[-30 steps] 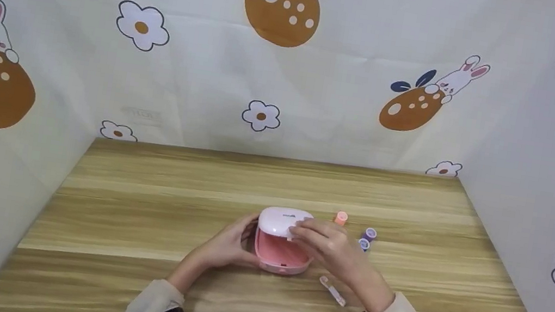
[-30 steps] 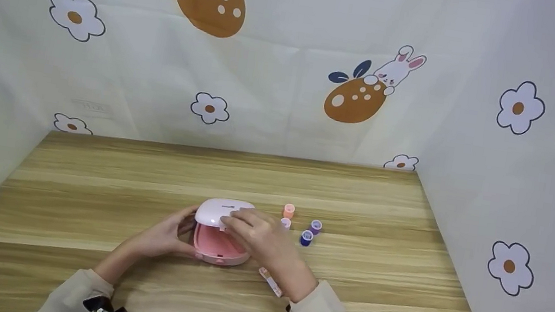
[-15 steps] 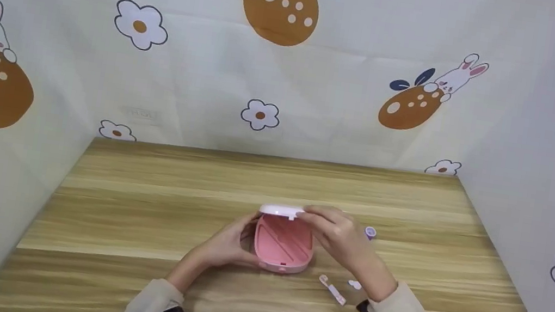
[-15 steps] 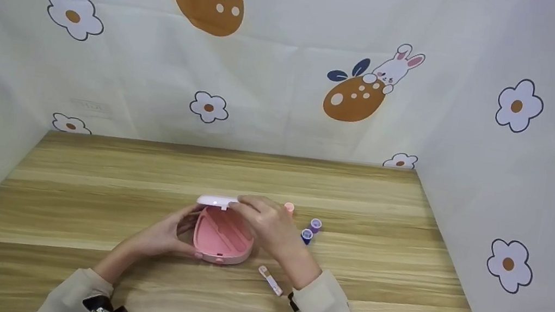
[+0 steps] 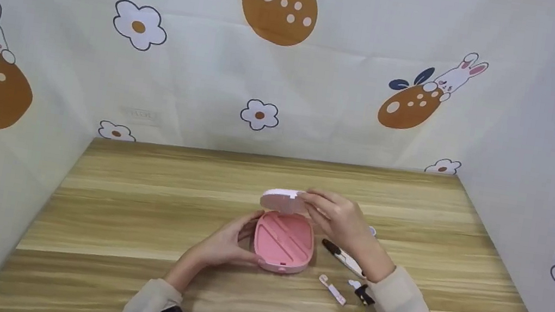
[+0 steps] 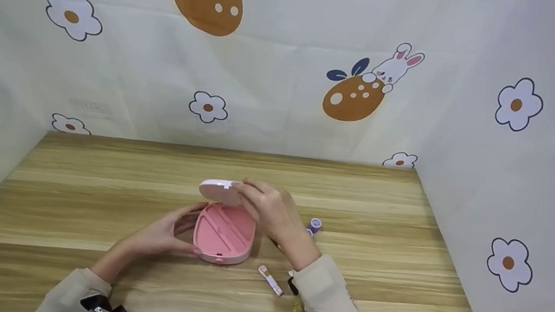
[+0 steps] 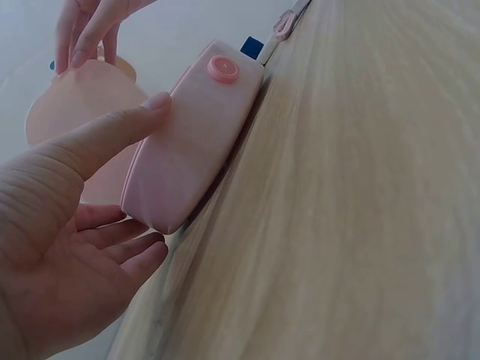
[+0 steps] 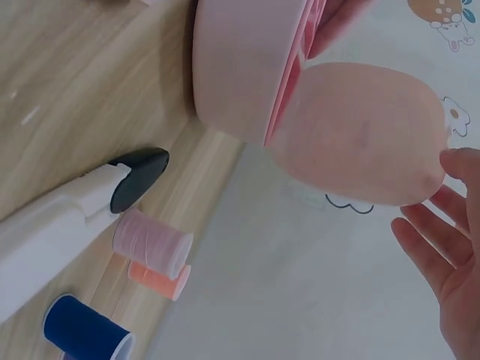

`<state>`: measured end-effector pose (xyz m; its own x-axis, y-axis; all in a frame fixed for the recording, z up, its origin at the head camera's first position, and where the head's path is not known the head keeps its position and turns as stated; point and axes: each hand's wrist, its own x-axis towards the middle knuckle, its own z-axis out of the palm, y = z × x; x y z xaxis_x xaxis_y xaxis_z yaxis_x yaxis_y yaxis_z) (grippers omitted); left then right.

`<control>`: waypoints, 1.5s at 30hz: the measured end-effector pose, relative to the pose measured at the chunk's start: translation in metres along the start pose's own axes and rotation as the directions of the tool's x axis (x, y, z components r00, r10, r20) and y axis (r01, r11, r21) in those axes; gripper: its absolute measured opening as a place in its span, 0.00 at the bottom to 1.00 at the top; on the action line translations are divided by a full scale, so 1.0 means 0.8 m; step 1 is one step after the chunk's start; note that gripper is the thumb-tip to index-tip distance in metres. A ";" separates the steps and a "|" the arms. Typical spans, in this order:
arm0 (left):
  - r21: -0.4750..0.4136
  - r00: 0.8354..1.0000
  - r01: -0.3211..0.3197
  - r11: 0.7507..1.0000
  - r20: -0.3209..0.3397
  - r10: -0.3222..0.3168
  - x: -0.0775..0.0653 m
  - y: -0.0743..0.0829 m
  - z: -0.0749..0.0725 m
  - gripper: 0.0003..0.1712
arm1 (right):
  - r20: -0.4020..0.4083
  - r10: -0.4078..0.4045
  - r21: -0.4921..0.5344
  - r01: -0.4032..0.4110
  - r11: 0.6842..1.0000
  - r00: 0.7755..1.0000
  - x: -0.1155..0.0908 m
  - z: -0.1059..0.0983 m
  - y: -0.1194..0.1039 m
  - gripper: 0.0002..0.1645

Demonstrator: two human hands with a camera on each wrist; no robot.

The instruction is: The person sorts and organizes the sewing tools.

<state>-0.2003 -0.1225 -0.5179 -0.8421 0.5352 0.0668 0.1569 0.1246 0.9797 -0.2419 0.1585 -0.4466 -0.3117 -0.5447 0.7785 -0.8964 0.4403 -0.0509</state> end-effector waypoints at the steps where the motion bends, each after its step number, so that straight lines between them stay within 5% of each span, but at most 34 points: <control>1: -0.006 1.000 0.001 1.000 -0.001 -0.001 0.000 0.000 0.000 0.60 | 0.013 0.015 0.005 -0.015 1.000 1.000 0.001 0.000 0.001 0.18; 16: -0.007 0.999 -0.033 0.999 0.000 0.033 0.002 -0.001 0.001 0.59 | 0.222 0.184 0.001 -0.189 0.982 0.957 0.012 -0.002 0.021 0.27; 27: 0.007 0.999 -0.038 0.999 0.008 0.038 0.002 -0.001 0.000 0.57 | 0.354 0.306 -0.040 -0.312 0.949 0.884 0.016 0.003 0.033 0.37; 40: 0.241 0.999 -0.026 0.970 -0.038 0.036 0.001 0.007 -0.003 0.57 | 0.410 0.360 -0.063 -0.368 0.928 0.838 0.020 0.012 0.046 0.41; 45: 0.311 0.998 -0.013 0.950 -0.048 0.030 -0.003 0.013 -0.005 0.56 | 0.393 0.326 -0.057 -0.331 0.942 0.860 0.020 0.014 0.048 0.40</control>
<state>-0.1991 -0.1258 -0.5068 -0.8607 0.4982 0.1047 0.3206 0.3707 0.8717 -0.2852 0.1590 -0.4432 -0.6841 -0.6056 0.4066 -0.7232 0.6356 -0.2702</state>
